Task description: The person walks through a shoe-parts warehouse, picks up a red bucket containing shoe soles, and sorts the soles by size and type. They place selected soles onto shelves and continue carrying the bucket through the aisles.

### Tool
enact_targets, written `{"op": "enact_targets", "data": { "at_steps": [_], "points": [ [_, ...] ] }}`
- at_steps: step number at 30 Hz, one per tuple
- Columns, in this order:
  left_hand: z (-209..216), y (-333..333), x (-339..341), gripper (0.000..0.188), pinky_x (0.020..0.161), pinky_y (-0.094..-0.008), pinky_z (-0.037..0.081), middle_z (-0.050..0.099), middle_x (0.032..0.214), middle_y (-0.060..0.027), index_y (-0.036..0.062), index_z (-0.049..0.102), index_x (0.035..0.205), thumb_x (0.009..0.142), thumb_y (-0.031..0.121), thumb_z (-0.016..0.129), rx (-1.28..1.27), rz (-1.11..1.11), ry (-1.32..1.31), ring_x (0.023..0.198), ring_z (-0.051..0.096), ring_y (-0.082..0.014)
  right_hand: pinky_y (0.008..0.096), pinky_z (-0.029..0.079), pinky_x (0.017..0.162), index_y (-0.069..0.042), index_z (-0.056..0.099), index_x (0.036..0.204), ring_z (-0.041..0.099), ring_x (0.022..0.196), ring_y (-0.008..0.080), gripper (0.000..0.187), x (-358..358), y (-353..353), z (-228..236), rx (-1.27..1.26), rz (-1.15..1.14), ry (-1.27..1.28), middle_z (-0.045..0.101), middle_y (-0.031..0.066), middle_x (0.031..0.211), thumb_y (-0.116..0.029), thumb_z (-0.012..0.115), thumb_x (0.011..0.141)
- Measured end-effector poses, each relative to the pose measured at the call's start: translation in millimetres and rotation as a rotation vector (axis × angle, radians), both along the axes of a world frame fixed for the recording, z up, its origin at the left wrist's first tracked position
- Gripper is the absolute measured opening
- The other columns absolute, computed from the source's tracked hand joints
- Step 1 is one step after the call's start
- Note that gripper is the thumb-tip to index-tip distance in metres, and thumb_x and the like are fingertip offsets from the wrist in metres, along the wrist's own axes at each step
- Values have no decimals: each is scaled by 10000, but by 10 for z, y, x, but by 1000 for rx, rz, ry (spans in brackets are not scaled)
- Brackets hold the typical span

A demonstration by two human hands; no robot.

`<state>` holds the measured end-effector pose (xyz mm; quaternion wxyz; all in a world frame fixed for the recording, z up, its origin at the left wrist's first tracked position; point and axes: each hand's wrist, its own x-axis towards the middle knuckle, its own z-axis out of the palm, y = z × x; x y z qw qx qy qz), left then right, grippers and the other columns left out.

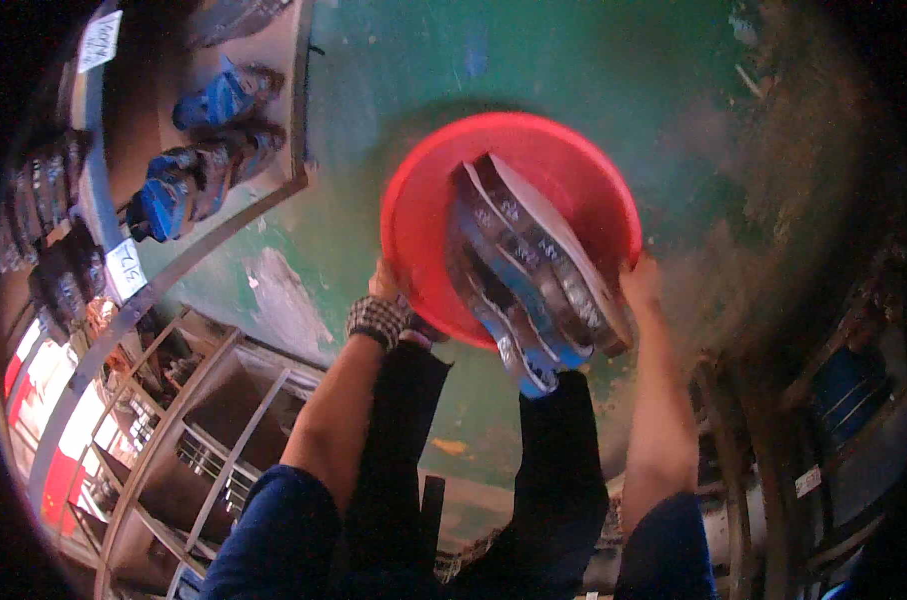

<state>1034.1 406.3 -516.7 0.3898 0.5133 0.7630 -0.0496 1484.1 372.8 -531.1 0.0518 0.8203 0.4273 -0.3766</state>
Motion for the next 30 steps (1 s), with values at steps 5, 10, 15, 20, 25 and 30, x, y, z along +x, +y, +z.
{"op": "enact_targets", "data": {
  "at_steps": [5,10,15,20,25,30],
  "points": [
    [677,50,47,423,716,-484,499,616,929,-300,-24,469,1100,890,325,580,117,-127,-13,875,593,-465,502,515,761,10,606,974,624,878,444,298,49,-60,580,74,-85,21,644,267,908,-271,579,878],
    [2294,312,414,442,741,-543,488,607,928,-322,-35,464,1124,846,284,593,10,-208,70,870,585,-498,520,514,723,29,598,923,628,820,448,287,355,-143,2106,35,-119,41,636,283,849,-255,567,892],
    [4114,780,746,425,763,-509,508,634,928,-283,-34,534,1096,820,281,607,73,-374,22,874,616,-455,534,500,788,43,491,1088,594,939,481,342,550,-70,3964,-27,-250,140,621,315,966,-205,575,868],
    [5124,1321,893,419,817,-473,496,628,1015,-250,38,590,1129,820,321,603,16,-417,185,947,601,-411,447,521,855,56,553,1157,628,1009,384,482,693,258,4954,-106,-323,70,615,293,1091,-275,632,816],
    [5353,2132,1226,458,842,-461,495,633,1057,-244,21,619,1093,802,373,633,196,-375,85,984,607,-397,427,489,930,66,553,1158,587,1089,390,580,1073,1261,5139,-29,-280,-19,600,290,1131,-388,618,803],
    [5357,3201,1435,507,856,-464,494,624,1062,-266,-42,585,1101,806,368,622,113,-305,59,998,607,-392,437,494,909,62,622,1035,600,1066,382,485,1420,2539,5428,93,-198,-55,613,285,1101,-352,608,784]
  ]
}}
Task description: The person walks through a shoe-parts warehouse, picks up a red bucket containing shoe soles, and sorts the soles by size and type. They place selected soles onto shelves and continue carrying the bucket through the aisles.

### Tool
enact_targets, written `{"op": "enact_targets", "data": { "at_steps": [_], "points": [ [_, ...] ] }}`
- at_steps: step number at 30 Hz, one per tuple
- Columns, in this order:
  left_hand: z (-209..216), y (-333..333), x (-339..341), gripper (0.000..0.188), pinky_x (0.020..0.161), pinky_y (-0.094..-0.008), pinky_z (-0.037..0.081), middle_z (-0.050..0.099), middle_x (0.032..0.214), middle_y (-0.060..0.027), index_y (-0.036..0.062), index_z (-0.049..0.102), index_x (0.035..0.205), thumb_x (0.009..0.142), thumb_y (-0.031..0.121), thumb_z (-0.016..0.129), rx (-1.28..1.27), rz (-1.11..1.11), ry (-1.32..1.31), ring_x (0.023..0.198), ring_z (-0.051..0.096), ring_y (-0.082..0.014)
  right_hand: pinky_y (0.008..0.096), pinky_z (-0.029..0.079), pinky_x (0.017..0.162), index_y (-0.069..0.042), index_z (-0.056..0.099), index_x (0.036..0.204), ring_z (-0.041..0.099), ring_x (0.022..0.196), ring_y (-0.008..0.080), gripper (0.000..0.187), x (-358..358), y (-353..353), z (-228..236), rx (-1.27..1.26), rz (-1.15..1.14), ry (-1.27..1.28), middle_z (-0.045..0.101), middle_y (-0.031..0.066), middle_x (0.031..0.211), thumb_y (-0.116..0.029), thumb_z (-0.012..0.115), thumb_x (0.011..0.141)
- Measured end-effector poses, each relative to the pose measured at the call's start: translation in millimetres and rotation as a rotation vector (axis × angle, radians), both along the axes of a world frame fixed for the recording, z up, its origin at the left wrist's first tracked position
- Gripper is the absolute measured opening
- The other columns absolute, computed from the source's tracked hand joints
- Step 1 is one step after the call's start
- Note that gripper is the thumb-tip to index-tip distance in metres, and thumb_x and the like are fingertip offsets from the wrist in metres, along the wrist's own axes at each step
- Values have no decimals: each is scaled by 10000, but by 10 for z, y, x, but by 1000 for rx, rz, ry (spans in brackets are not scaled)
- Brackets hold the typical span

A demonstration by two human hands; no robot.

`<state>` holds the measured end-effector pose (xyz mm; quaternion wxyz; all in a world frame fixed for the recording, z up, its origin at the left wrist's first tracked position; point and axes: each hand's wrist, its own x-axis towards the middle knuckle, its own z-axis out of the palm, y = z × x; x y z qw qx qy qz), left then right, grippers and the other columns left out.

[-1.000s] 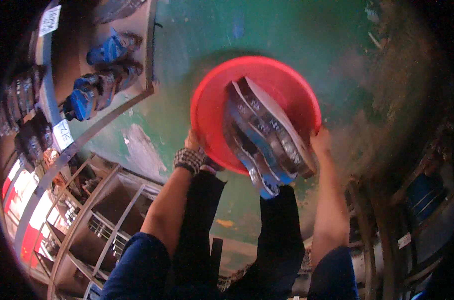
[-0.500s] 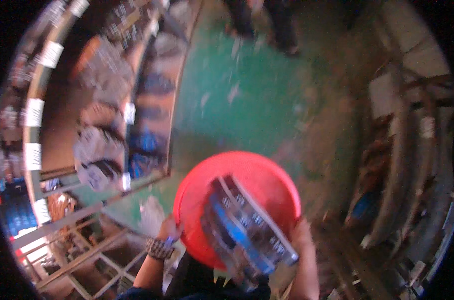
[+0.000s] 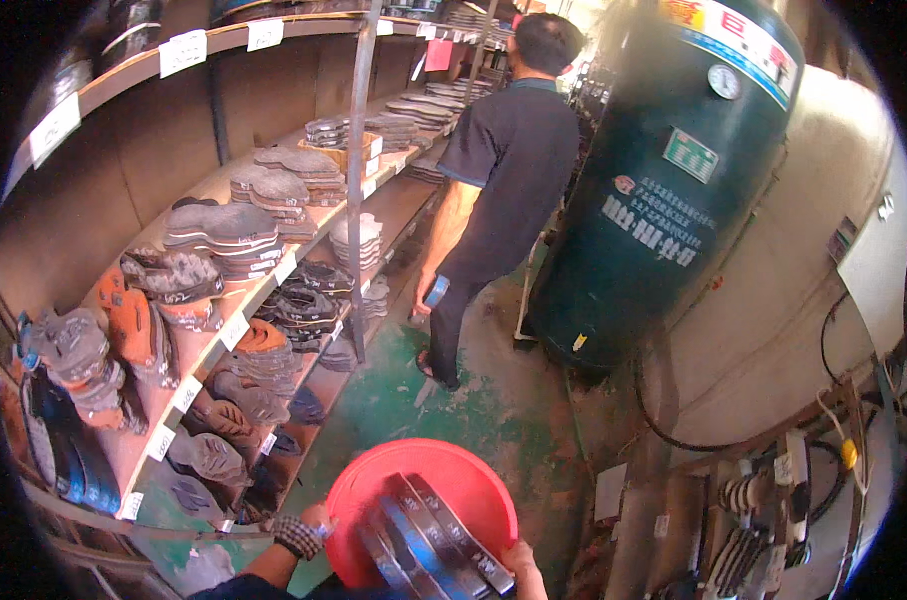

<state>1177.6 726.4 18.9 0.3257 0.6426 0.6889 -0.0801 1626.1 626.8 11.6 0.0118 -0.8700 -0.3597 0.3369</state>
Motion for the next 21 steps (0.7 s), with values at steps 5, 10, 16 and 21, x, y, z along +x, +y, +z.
{"op": "enact_targets", "data": {
  "at_steps": [5,10,16,21],
  "points": [
    [287,1112,107,501,818,-466,492,638,1029,-256,-1,576,1128,815,389,610,183,-99,-152,961,614,-400,460,508,872,36,600,1087,618,1016,397,478,294,1169,443,106,38,84,628,284,1054,-332,623,783],
    [463,2314,334,469,821,-466,491,651,1014,-225,29,576,1161,814,339,636,447,-136,-175,946,616,-400,458,513,851,25,615,1032,617,1010,394,405,632,2622,493,240,41,36,631,272,1050,-296,616,786],
    [402,3688,620,516,888,-455,468,616,1119,-248,63,553,1229,805,339,656,268,108,-329,1043,585,-404,468,471,921,10,606,1077,579,1069,421,438,1017,4743,681,261,310,-55,600,275,1135,-345,537,830],
    [621,4221,742,488,890,-431,474,631,1118,-213,47,557,1211,821,325,650,163,231,-264,1044,591,-385,430,467,947,13,585,1128,571,1101,394,447,1180,6215,1013,124,395,86,602,270,1137,-339,539,857]
  ]
}}
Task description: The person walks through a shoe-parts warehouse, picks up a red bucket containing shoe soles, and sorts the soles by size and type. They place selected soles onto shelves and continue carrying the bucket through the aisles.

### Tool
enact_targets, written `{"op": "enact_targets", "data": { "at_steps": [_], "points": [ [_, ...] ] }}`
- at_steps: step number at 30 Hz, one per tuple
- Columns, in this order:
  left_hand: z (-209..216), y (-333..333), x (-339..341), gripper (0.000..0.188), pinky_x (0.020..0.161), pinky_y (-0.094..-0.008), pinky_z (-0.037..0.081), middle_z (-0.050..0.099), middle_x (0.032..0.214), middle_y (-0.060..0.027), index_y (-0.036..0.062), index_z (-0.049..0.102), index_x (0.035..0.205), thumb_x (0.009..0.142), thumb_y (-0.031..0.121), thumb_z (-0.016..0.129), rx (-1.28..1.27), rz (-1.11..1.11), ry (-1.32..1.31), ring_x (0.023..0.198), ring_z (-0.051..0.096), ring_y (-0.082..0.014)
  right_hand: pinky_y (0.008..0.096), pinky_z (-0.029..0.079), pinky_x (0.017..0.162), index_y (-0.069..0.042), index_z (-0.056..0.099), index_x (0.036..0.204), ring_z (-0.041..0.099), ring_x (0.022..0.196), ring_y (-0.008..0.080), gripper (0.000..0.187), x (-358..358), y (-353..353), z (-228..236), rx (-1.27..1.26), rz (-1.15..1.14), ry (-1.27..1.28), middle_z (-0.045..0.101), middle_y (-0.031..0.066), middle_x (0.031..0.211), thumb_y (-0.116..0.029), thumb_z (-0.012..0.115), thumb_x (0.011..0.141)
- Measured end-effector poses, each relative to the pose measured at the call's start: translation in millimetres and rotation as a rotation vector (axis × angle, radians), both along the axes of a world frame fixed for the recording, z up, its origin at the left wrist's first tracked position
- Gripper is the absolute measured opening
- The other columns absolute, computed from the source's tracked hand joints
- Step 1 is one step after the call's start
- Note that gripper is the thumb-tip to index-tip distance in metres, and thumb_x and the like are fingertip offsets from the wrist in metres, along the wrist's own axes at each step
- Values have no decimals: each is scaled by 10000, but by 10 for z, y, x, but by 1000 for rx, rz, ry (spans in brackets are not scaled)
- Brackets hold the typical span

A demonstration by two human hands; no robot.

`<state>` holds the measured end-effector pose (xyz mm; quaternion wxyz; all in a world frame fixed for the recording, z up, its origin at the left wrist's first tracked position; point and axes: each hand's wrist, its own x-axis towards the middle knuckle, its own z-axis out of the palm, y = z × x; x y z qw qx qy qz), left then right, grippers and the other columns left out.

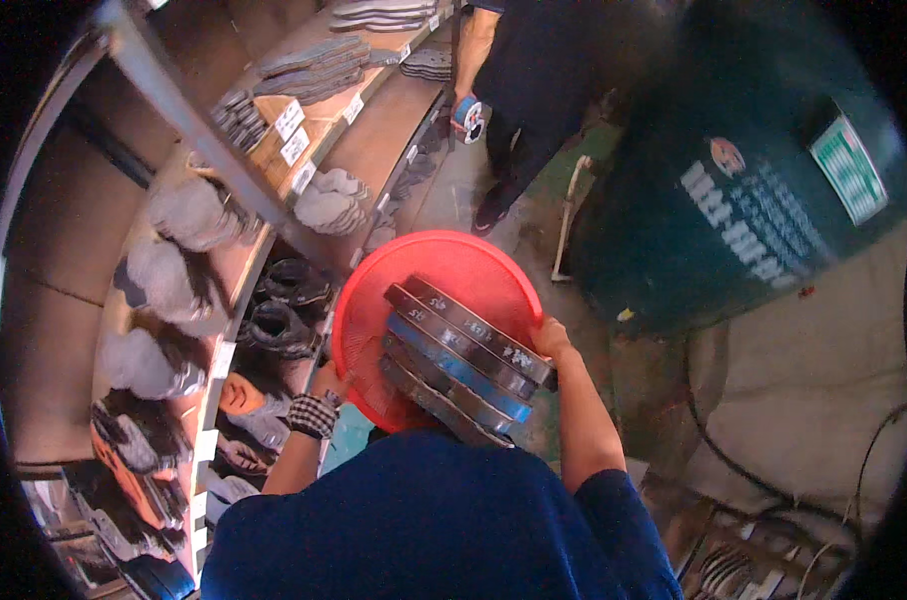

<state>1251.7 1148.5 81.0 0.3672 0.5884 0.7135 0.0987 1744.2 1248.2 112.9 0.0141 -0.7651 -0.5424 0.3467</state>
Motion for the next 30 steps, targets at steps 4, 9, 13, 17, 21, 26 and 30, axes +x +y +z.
{"op": "enact_targets", "data": {
  "at_steps": [4,9,13,17,21,26,30],
  "points": [
    [134,1253,293,461,866,-435,484,649,1097,-192,64,557,1231,856,323,621,52,-35,2,1010,608,-368,429,468,943,16,593,1112,575,1104,375,445,122,1270,-118,52,79,-100,602,264,1143,-336,558,841],
    [390,2818,659,418,867,-450,489,660,1056,-192,38,586,1158,826,286,633,113,-23,90,1009,617,-371,446,463,937,-15,586,1152,576,1078,392,450,361,2637,-332,138,61,-6,601,252,1145,-313,585,815],
    [664,3955,803,408,854,-464,489,650,1053,-217,59,601,1134,810,305,634,107,5,11,1006,611,-390,441,458,936,-53,581,1180,590,1064,369,446,648,3262,-291,83,15,38,603,222,1161,-326,598,829],
    [614,5156,1092,435,849,-483,487,640,1032,-248,32,614,1081,808,371,620,246,-120,48,973,605,-414,443,464,915,-90,606,1166,595,1057,368,408,987,4079,-364,160,-47,76,629,214,1121,-303,608,818],
    [390,6154,1445,456,854,-487,485,641,1006,-247,54,589,1161,798,329,627,95,-184,140,966,600,-423,419,457,927,-113,617,1174,578,1099,353,419,1434,4871,-563,116,-63,129,623,213,1138,-314,604,807],
    [626,7342,2080,411,845,-481,485,643,1017,-235,74,588,1163,792,242,640,277,-146,51,967,605,-405,424,482,883,-107,639,1130,606,1037,370,405,1934,6158,-492,206,-70,87,640,222,1085,-335,602,798],
    [816,7433,2146,389,843,-453,499,649,1019,-237,41,610,1114,808,279,622,18,-137,108,974,621,-386,424,486,883,-85,645,1120,618,1028,357,413,1932,6360,-517,-80,-193,154,657,208,1066,-316,636,778]
  ]
}}
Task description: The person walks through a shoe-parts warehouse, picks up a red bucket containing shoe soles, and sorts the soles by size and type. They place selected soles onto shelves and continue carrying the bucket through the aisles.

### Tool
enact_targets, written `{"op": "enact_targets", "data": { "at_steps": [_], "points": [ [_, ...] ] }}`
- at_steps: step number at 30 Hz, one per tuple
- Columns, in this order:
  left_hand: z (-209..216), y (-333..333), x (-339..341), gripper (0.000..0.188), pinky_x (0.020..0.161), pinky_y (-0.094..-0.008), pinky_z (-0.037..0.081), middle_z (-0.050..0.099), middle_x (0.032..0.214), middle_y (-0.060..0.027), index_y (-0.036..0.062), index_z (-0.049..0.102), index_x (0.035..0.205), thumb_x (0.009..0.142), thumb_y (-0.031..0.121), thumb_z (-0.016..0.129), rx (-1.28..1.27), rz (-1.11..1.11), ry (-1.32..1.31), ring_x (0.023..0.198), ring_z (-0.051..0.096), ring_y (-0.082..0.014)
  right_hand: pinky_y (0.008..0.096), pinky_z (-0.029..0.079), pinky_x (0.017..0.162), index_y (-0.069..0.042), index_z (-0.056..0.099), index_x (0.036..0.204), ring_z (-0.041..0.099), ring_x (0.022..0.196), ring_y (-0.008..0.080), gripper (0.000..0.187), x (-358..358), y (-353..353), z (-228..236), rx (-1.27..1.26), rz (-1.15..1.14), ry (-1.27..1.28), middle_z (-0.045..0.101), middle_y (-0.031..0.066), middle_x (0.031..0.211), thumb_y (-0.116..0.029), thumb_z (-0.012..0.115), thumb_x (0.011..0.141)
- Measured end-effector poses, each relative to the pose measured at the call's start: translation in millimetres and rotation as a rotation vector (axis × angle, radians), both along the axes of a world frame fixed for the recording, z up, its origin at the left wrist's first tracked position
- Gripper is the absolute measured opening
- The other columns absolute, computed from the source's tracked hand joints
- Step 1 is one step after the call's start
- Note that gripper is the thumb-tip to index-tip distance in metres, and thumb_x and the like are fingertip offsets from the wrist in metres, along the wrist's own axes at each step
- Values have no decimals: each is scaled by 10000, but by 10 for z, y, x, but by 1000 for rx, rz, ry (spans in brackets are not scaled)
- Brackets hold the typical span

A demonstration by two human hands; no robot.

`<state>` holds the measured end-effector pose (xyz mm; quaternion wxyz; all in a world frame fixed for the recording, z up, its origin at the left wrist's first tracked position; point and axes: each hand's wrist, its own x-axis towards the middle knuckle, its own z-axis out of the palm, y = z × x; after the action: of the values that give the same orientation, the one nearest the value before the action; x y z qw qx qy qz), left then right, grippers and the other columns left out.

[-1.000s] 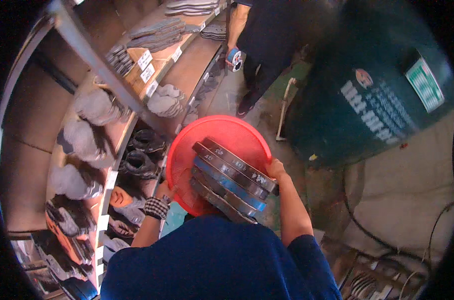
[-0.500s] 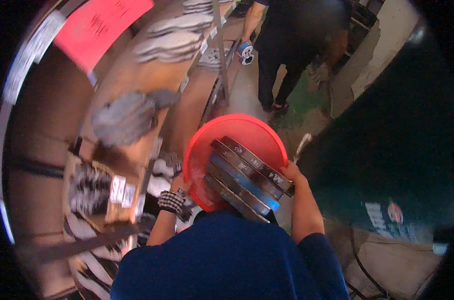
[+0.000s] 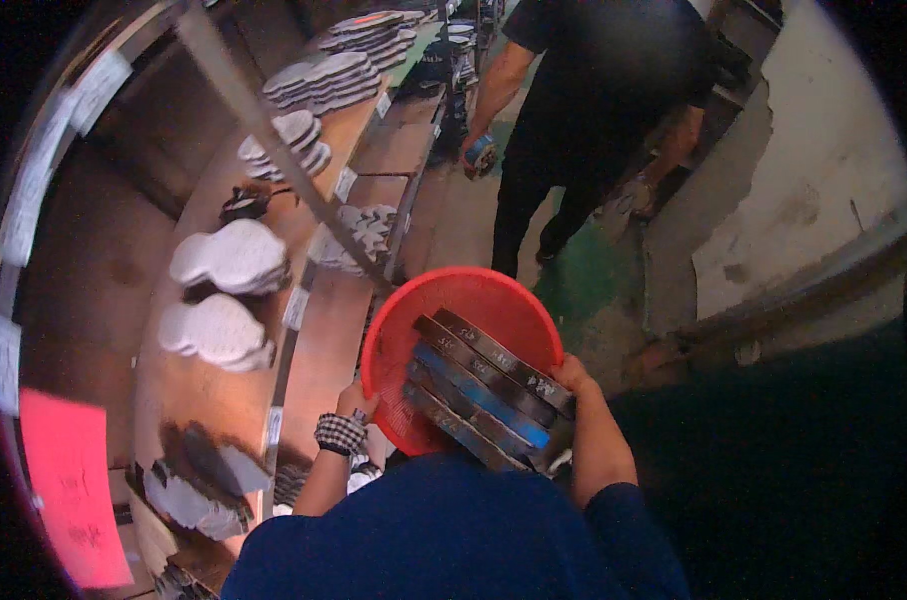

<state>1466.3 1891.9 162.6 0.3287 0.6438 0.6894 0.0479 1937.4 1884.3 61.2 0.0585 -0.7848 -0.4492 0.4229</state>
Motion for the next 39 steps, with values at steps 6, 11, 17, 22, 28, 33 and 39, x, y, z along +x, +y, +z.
{"op": "enact_targets", "data": {
  "at_steps": [6,11,17,22,28,33,39],
  "points": [
    [-13,285,2,404,851,-454,494,652,1016,-232,46,593,1141,794,248,640,-31,12,-57,963,616,-394,405,495,869,-54,649,1103,631,1015,342,395,40,226,69,113,36,12,664,211,1053,-273,643,773],
    [525,621,321,423,852,-454,491,641,1024,-253,16,571,1131,803,275,638,-69,-33,52,977,606,-409,433,496,871,-36,638,1089,613,1019,382,382,268,196,709,82,-39,28,654,224,1053,-262,637,780],
    [1199,689,688,418,858,-442,484,641,1040,-221,74,594,1149,805,308,635,-45,-154,30,996,603,-389,429,499,845,-45,637,1107,618,1018,372,384,682,81,1198,86,-26,20,657,230,1034,-257,668,788],
    [1133,563,1340,448,861,-437,489,647,1033,-222,66,594,1149,781,312,660,-181,83,91,982,616,-383,449,486,882,-47,629,1118,599,1049,391,394,1372,595,1197,71,123,63,638,228,1100,-293,632,810],
    [1124,656,1875,456,857,-454,490,641,1025,-255,48,600,1125,793,360,633,54,82,22,972,611,-403,440,501,831,-31,633,1089,620,1008,390,433,1953,1307,1227,87,241,52,650,253,1032,-344,653,790],
    [1151,1108,2321,505,873,-462,482,637,1043,-252,43,559,1198,797,341,635,-64,214,86,983,605,-400,423,494,860,-24,631,1101,624,1023,358,383,2330,1877,1057,108,215,-22,656,223,1056,-257,658,799],
    [1348,2032,2854,522,868,-456,491,633,1091,-221,87,526,1262,789,267,651,7,180,23,997,604,-393,435,480,906,-90,640,1115,590,1070,376,396,2714,2846,1163,187,234,72,637,200,1120,-343,620,809]
  ]
}}
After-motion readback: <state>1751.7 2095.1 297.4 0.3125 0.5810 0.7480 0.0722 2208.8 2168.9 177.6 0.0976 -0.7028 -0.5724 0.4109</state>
